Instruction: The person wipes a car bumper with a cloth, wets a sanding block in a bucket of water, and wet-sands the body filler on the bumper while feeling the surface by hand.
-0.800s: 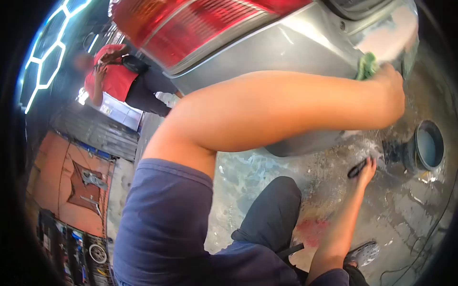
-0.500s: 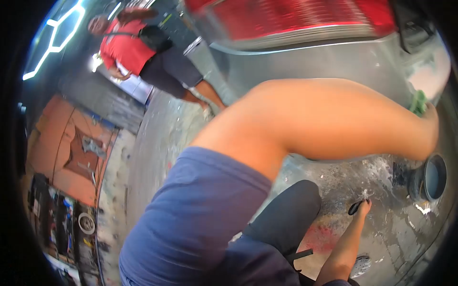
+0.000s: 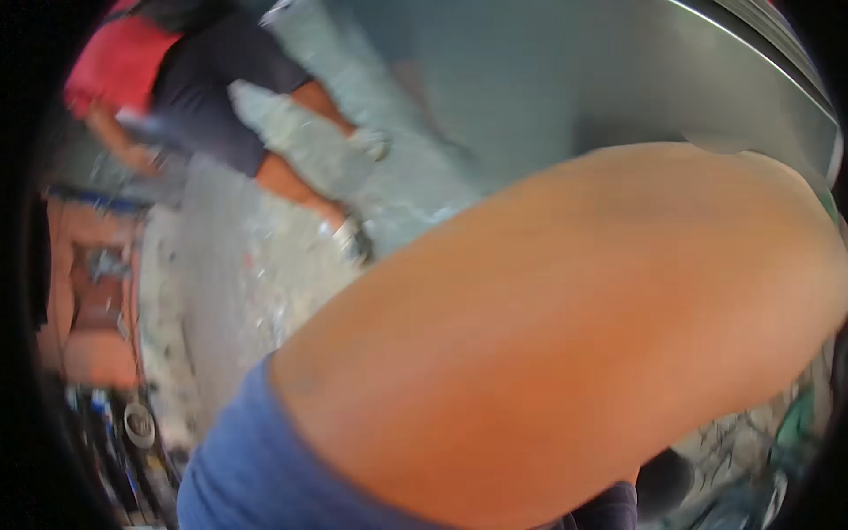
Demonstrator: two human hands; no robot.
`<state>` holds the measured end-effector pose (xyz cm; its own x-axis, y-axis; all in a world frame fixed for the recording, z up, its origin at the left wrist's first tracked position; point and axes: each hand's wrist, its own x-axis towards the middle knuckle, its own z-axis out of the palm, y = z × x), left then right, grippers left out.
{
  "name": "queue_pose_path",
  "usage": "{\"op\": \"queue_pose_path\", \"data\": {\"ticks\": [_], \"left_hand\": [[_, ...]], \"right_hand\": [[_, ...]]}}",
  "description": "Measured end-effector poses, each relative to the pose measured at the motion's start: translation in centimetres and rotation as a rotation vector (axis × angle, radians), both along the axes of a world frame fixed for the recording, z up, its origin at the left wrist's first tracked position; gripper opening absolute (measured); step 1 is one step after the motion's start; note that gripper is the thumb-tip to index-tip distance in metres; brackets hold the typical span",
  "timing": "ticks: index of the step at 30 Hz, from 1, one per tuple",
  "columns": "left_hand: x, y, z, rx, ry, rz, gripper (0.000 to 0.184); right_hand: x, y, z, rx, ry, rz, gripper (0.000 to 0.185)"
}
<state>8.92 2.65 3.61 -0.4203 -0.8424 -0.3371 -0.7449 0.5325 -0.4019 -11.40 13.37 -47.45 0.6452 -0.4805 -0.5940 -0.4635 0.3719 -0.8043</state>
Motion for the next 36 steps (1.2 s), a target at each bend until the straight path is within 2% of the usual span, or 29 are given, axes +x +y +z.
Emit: {"op": "queue_pose_path", "data": {"ticks": [5,10,12,15,16,18,19,23,26,29,33,36], "left_hand": [[-3.5,-0.9,1.9,-0.011,-0.057,-0.081,0.046],[-5.9,-0.3,2.4,-0.002,-0.069,-0.101,0.047],[-6.6,0.1,2.6,-0.009,-0.076,-0.109,0.047],[-7.1,0.1,2.7,-0.015,-0.081,-0.105,0.048],[-7.2,-0.1,2.7,-0.018,-0.077,-0.095,0.048],[-6.7,-0.8,2.8,-0.024,-0.066,-0.055,0.048],[-6.7,-0.7,2.8,-0.030,-0.059,-0.027,0.048],[-6.7,-2.3,1.9,-0.027,-0.049,0.057,0.049],[-6.6,-3.7,0.8,-0.023,-0.062,0.109,0.050],[-6.7,-5.3,0.2,-0.030,-0.073,0.190,0.050],[-7.2,-5.1,-0.6,-0.034,-0.009,0.356,0.051],[-6.4,-4.4,0.9,-0.054,-0.005,0.420,0.051]], "right_hand": [[0.5,0.4,6.2,-0.546,0.175,0.413,0.056],[1.8,-1.1,9.7,-0.935,0.302,0.583,0.057],[2.5,-1.9,12.1,-0.999,0.413,0.619,0.057],[4.4,-2.8,22.1,-0.920,0.651,0.788,0.060],[4.5,-2.9,23.4,-0.972,0.645,0.806,0.053],[3.8,-2.9,25.2,-0.912,0.472,0.616,0.051],[3.8,-2.7,25.6,-0.891,0.375,0.534,0.049],[2.8,-3.4,18.2,-0.992,0.103,0.502,0.048],[0.4,-2.6,17.9,-0.909,0.197,0.708,0.049],[2.0,-3.4,15.8,-0.792,0.219,0.915,0.051],[2.6,-4.4,16.4,-0.900,0.110,0.937,0.051],[3.0,-5.9,15.5,-0.870,0.188,0.976,0.056]]}}
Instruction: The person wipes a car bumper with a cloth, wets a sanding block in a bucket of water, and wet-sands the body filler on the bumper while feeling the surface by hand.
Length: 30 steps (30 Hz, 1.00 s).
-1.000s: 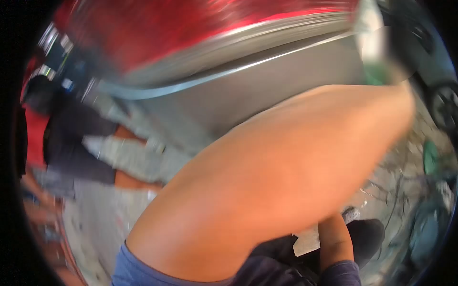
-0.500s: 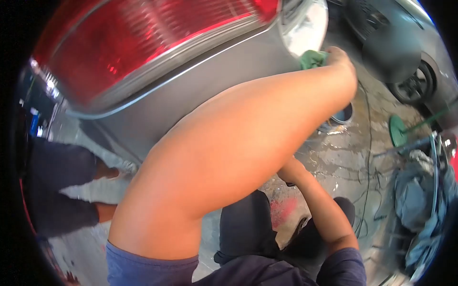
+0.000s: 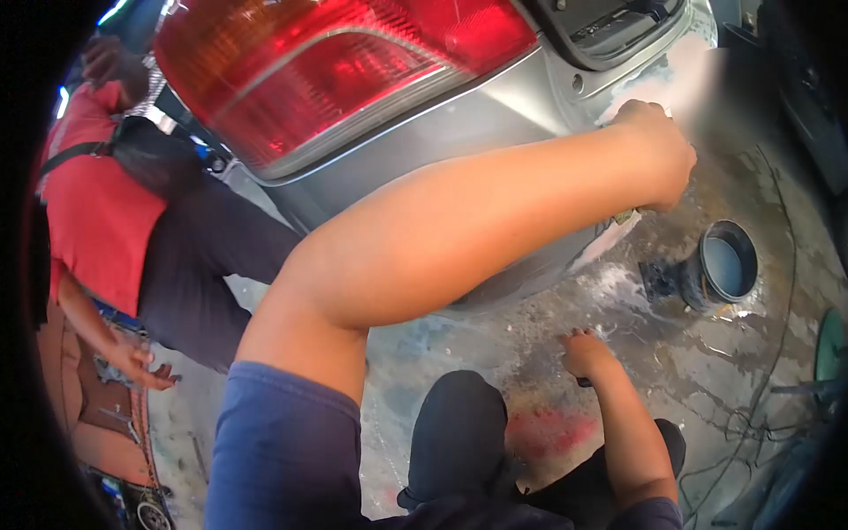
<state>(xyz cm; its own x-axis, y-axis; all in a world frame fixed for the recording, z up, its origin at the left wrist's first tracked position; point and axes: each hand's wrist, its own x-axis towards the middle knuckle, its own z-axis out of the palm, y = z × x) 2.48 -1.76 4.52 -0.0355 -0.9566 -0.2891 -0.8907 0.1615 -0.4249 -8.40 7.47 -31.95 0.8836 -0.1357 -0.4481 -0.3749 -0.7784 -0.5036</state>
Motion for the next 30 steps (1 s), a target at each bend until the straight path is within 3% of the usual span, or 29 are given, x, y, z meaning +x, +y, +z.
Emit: {"op": "queue_pose_path", "data": {"ticks": [9,13,16,21,30], "left_hand": [[1.2,-0.1,-1.3,-0.340,0.484,0.258,0.060],[0.4,-0.8,-4.8,-0.653,0.369,0.290,0.066],[-0.4,-1.1,-4.5,-0.682,0.465,0.414,0.061],[-1.4,-1.6,-4.8,-0.700,0.399,0.459,0.047],[-1.9,-1.2,-5.4,-0.804,0.348,0.376,0.039]], "right_hand": [[-3.8,-4.1,0.7,0.116,0.009,0.006,0.056],[-4.7,-5.4,0.4,0.091,0.014,0.009,0.056],[-5.9,-6.6,0.8,0.097,-0.002,-0.002,0.056],[-6.8,-9.0,-1.6,0.147,-0.002,-0.011,0.057],[-6.3,-10.9,-2.9,0.142,-0.029,0.004,0.061]]}}
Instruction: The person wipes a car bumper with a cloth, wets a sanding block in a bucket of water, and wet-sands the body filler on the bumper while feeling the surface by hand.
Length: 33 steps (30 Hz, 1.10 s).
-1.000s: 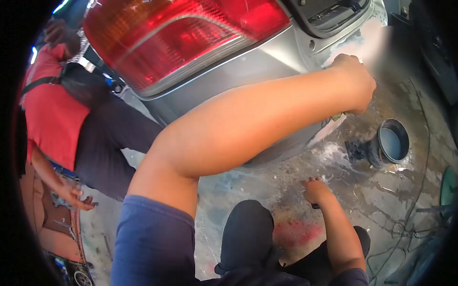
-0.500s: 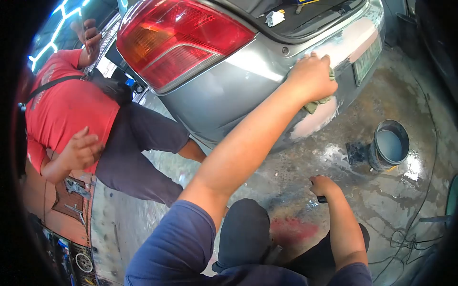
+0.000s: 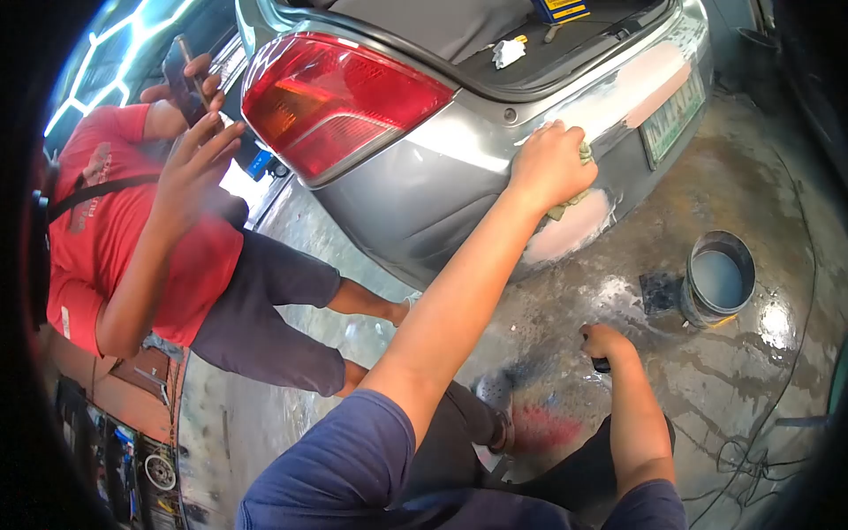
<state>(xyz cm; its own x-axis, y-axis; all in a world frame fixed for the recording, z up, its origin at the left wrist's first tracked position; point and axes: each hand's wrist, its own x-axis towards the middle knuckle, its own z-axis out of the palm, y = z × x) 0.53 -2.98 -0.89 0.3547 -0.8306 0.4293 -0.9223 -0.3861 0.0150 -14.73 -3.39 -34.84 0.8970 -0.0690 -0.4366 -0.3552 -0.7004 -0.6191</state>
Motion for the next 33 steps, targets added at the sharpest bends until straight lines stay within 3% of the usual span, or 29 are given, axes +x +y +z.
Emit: {"op": "queue_pose_path", "data": {"ticks": [4,14,17,23,24,27,30,33], "left_hand": [[0.2,-0.2,-1.1,-0.077,-0.117,0.001,0.039],[-0.2,-0.3,-0.5,0.015,-0.084,0.019,0.036],[0.0,-0.4,-0.8,0.006,-0.086,0.025,0.037],[-0.2,-0.3,-1.3,-0.035,-0.108,0.021,0.041],[-0.3,-0.3,-1.3,-0.036,-0.107,0.030,0.042],[-0.8,-0.4,-1.3,-0.036,-0.090,0.044,0.043],[-0.5,-0.5,-1.6,-0.062,-0.108,-0.014,0.041],[0.1,-0.7,-3.9,-0.180,-0.156,-0.191,0.034]], "right_hand": [[0.0,-0.3,-1.2,0.000,-0.007,0.028,0.061],[-2.1,-2.5,0.9,0.055,-0.043,-0.067,0.058],[-1.7,-4.2,-1.8,0.067,-0.043,-0.108,0.061],[-3.2,-6.2,-1.9,0.067,-0.232,-0.464,0.079],[-3.0,-7.7,-3.8,0.124,-0.270,-0.459,0.090],[-4.6,-9.9,-7.6,-0.007,-0.430,-0.735,0.100],[-7.1,-11.5,-3.5,0.006,-0.419,-0.930,0.106],[-7.7,-13.1,-4.5,-0.080,-0.535,-1.040,0.107]]}}
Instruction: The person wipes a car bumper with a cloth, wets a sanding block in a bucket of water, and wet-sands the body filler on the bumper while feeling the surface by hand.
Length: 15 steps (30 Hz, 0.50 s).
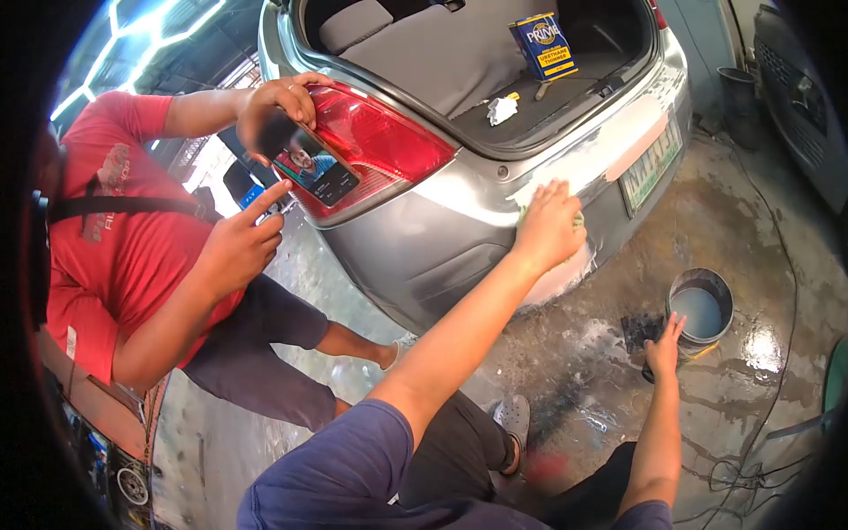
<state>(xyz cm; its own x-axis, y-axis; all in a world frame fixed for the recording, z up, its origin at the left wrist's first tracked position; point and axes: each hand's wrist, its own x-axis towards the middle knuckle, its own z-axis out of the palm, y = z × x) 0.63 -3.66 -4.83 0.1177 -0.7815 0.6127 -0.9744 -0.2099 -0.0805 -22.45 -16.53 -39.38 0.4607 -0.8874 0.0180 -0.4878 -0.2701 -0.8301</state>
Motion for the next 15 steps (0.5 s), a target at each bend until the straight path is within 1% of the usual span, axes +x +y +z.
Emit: {"op": "queue_pose_path", "data": {"ticks": [1,2,3,4,5,6,8,9,12,13,14,15], "left_hand": [[-0.4,0.3,-0.6,-0.047,0.016,-0.088,0.030],[-0.8,0.9,-1.4,-0.095,0.035,-0.176,0.027],[-2.6,2.3,-1.5,-0.005,0.109,-0.141,0.023],[-4.9,4.2,-2.0,0.088,0.184,-0.107,0.019],[-5.8,5.3,-4.4,0.099,0.199,-0.146,0.018],[-6.6,6.6,-7.0,0.109,0.214,-0.183,0.018],[-9.6,10.1,-9.5,0.222,0.358,-0.194,0.017],[-10.6,11.6,-10.5,0.314,0.426,-0.185,0.018],[-12.4,14.4,-13.7,0.523,0.553,-0.185,0.020],[-12.6,14.8,-14.5,0.582,0.586,-0.188,0.020],[-12.8,15.0,-15.3,0.592,0.610,-0.217,0.021],[-13.5,15.3,-14.9,0.603,0.634,-0.242,0.021]], "right_hand": [[-0.2,-0.6,-0.6,0.036,-0.010,-0.027,0.109],[-0.3,-1.1,-1.2,0.006,0.006,-0.043,0.110],[-0.3,-2.5,-4.0,-0.023,0.022,-0.059,0.111],[-0.3,-3.1,-5.6,-0.049,0.040,-0.076,0.112],[-0.8,-2.9,-4.1,0.060,0.079,-0.059,0.114],[-1.0,-2.9,-4.0,0.054,0.086,-0.051,0.114],[-1.0,-3.3,-4.7,0.039,0.107,-0.024,0.113],[-0.6,-3.8,-6.9,-0.109,0.106,-0.059,0.106],[-0.9,-5.5,-5.9,0.053,0.221,-0.044,0.098],[-0.8,-5.9,-6.2,-0.015,0.211,-0.082,0.084],[-0.9,-6.5,-6.5,0.000,0.248,-0.064,0.080],[-0.9,-7.0,-5.9,0.018,0.284,-0.043,0.076]]}}
